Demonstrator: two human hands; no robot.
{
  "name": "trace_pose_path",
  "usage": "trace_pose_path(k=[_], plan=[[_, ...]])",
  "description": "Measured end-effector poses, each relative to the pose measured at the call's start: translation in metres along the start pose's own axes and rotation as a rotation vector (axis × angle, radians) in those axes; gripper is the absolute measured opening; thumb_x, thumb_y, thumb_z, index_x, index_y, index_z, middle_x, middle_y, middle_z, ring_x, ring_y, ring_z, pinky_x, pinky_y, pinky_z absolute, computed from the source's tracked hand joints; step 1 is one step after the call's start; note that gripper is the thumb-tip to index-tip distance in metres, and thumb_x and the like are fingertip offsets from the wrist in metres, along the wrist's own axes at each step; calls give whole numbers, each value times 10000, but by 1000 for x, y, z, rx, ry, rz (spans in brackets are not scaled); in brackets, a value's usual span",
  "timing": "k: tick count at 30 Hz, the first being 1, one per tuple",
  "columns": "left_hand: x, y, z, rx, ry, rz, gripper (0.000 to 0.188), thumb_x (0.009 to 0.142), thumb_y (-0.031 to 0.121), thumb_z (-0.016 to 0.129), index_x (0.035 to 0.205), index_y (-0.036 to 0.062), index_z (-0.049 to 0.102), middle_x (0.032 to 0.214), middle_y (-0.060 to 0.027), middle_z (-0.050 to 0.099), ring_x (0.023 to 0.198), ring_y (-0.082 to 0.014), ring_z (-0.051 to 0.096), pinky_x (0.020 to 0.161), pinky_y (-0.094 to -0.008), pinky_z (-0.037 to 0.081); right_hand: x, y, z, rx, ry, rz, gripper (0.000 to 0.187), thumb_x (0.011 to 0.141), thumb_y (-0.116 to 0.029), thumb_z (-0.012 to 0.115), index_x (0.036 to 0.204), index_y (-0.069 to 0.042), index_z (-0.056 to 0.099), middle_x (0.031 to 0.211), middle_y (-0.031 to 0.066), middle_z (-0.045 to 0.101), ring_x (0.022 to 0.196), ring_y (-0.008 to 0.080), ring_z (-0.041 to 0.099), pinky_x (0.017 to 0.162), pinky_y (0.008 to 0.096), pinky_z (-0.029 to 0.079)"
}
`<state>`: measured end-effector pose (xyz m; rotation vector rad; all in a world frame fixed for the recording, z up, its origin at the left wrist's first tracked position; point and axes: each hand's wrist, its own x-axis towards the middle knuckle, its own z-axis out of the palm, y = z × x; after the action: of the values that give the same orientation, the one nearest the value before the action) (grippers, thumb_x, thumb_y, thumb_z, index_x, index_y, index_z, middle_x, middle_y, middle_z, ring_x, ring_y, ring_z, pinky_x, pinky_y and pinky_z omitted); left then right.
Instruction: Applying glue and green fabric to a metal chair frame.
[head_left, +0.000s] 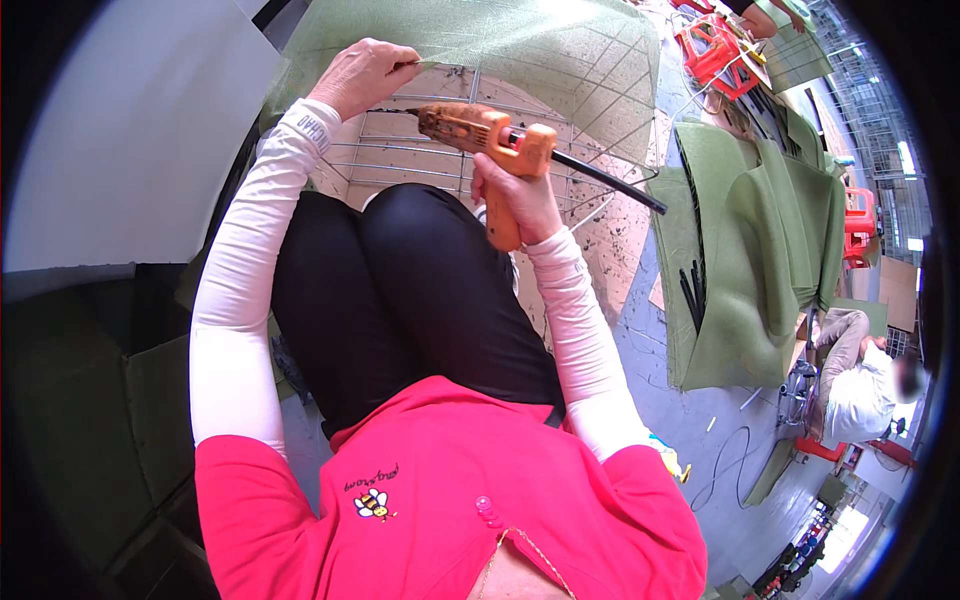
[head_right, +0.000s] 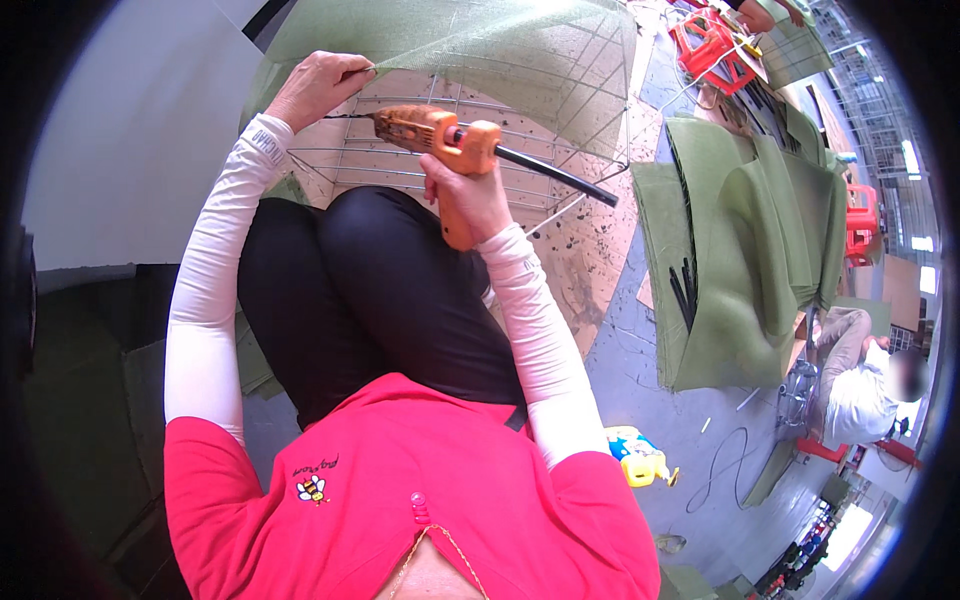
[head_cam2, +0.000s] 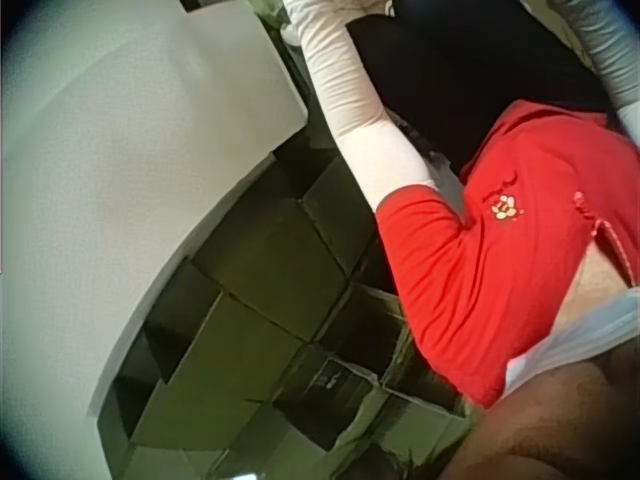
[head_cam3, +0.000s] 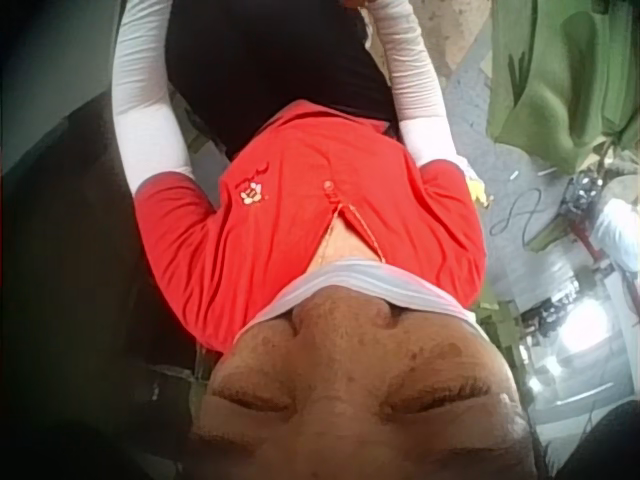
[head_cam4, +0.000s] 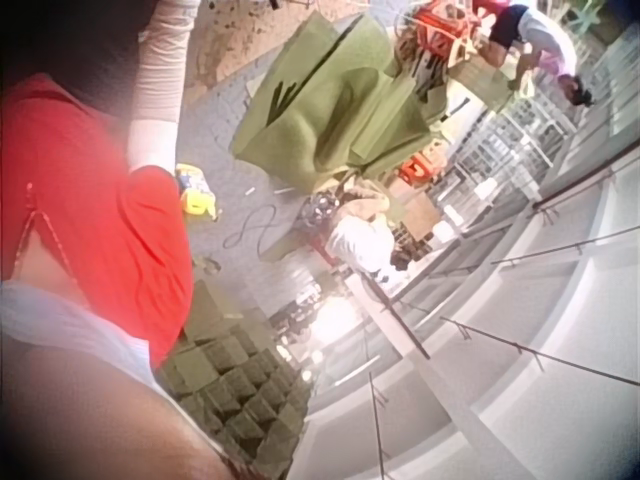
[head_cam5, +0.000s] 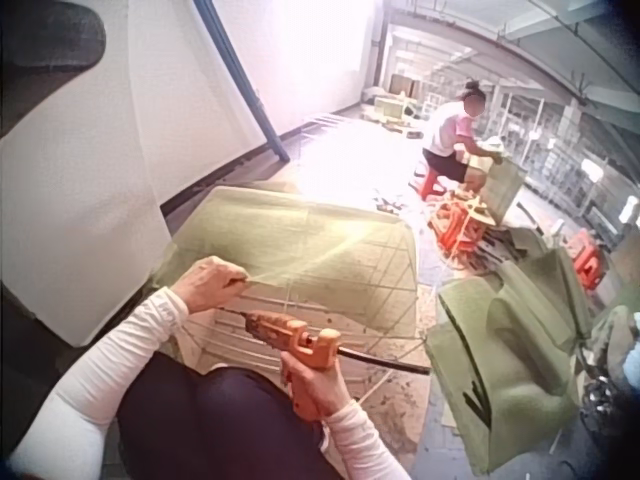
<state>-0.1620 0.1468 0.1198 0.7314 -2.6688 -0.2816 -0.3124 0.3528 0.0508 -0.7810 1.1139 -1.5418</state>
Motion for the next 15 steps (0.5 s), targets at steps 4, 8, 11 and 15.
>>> trace_pose_path(k=[4, 8, 11, 15], plan=[[-1, -1, -3, 7, -1, 4, 258, 888, 286, 585, 974, 62, 679, 835, -146, 669, 779, -325, 641, 716, -389, 507, 15, 4, 18, 44, -6, -24, 159, 837, -61, 687, 910, -9, 556, 683, 34, 578, 531, 114, 575, 472, 257, 476], [-1, -2, -1, 11, 15, 19, 257, 890, 288, 583, 972, 65, 679, 832, -146, 666, 778, -327, 639, 715, -390, 506, 21, 3, 21, 37, -10, -18, 151, 841, -57, 679, 904, -9, 551, 675, 31, 574, 531, 114, 572, 470, 260, 481], [-1, -2, 2, 9, 20, 20, 256, 891, 290, 581, 969, 66, 679, 832, -144, 666, 780, -326, 639, 714, -391, 505, 25, 1, 22, 23, -20, -18, 152, 844, -57, 676, 907, -10, 547, 673, 29, 570, 524, 113, 564, 467, 262, 481], [0, -3, 4, 21, 30, 31, 257, 891, 295, 580, 967, 70, 677, 832, -142, 665, 783, -330, 635, 714, -397, 504, 31, 1, 24, -2, -39, -3, 162, 846, -58, 674, 926, -11, 541, 678, 26, 561, 519, 112, 555, 460, 261, 476]])
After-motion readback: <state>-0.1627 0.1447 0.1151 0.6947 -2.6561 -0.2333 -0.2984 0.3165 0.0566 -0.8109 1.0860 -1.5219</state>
